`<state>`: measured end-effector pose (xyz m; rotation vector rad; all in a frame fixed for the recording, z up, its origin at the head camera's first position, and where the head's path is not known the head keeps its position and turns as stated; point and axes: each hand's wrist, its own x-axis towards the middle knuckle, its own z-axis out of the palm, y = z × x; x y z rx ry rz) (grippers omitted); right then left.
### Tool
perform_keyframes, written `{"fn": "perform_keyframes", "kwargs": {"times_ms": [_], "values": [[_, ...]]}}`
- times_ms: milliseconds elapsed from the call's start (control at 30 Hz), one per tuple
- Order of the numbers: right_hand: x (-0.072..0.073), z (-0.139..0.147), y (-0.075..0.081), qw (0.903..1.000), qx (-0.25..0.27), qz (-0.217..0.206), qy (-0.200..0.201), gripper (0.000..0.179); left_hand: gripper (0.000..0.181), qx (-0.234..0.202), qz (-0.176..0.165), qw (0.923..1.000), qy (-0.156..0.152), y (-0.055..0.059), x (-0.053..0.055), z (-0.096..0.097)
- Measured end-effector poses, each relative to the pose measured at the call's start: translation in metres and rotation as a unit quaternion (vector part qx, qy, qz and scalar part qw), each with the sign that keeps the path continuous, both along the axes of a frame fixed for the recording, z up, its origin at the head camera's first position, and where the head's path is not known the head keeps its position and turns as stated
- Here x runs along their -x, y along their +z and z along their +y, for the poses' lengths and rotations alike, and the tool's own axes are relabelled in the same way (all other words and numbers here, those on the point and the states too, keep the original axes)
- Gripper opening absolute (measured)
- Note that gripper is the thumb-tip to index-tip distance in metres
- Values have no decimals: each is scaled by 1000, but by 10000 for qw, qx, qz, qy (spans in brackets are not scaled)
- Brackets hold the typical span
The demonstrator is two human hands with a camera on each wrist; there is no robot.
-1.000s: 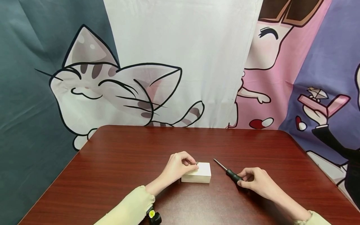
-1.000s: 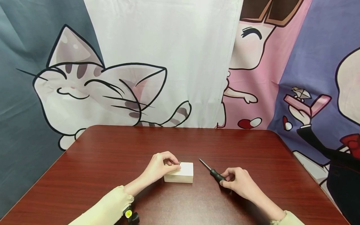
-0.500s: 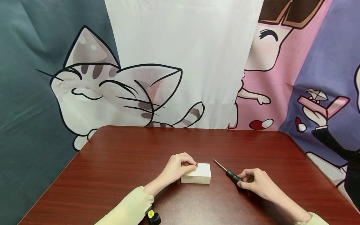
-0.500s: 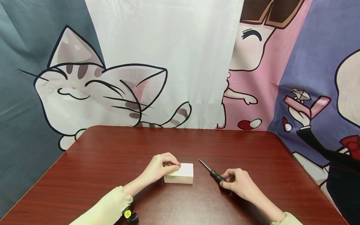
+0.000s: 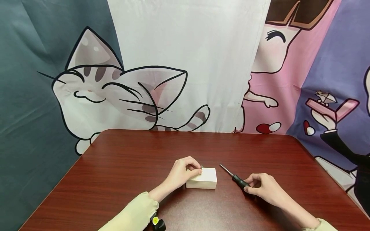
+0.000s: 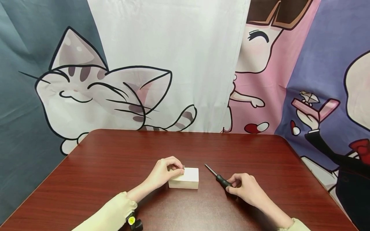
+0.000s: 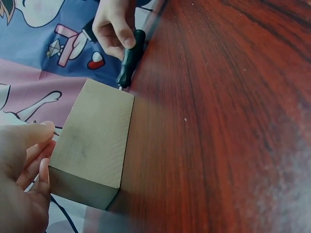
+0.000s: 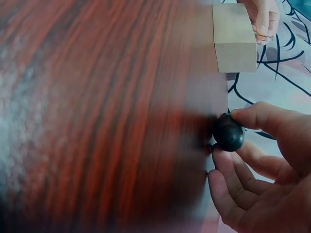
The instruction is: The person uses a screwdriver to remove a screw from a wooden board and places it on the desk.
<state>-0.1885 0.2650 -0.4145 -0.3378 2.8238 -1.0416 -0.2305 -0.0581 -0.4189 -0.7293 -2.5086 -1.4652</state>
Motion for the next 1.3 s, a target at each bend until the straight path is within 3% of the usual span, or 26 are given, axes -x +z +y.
{"fn": "perform_keyframes", "kwargs": {"times_ms": [267, 633, 900, 1300], "values": [[-4, 1, -1, 9998, -144, -15, -109, 20, 5, -108, 55, 9997, -189, 2, -2, -20], [-10, 3, -1, 10000, -48, 68, -33, 22, 8, -37, -149, 9997, 175, 3, -3, -79], [-11, 4, -1, 10000, -6, 45, 26, 23, 10, 126, -147, 9988, 458, -1, -9, -107], [-13, 2, -2, 9997, -19, 247, -8, 22, 13, 885, 412, 9897, 1044, -11, -17, -139]]}}
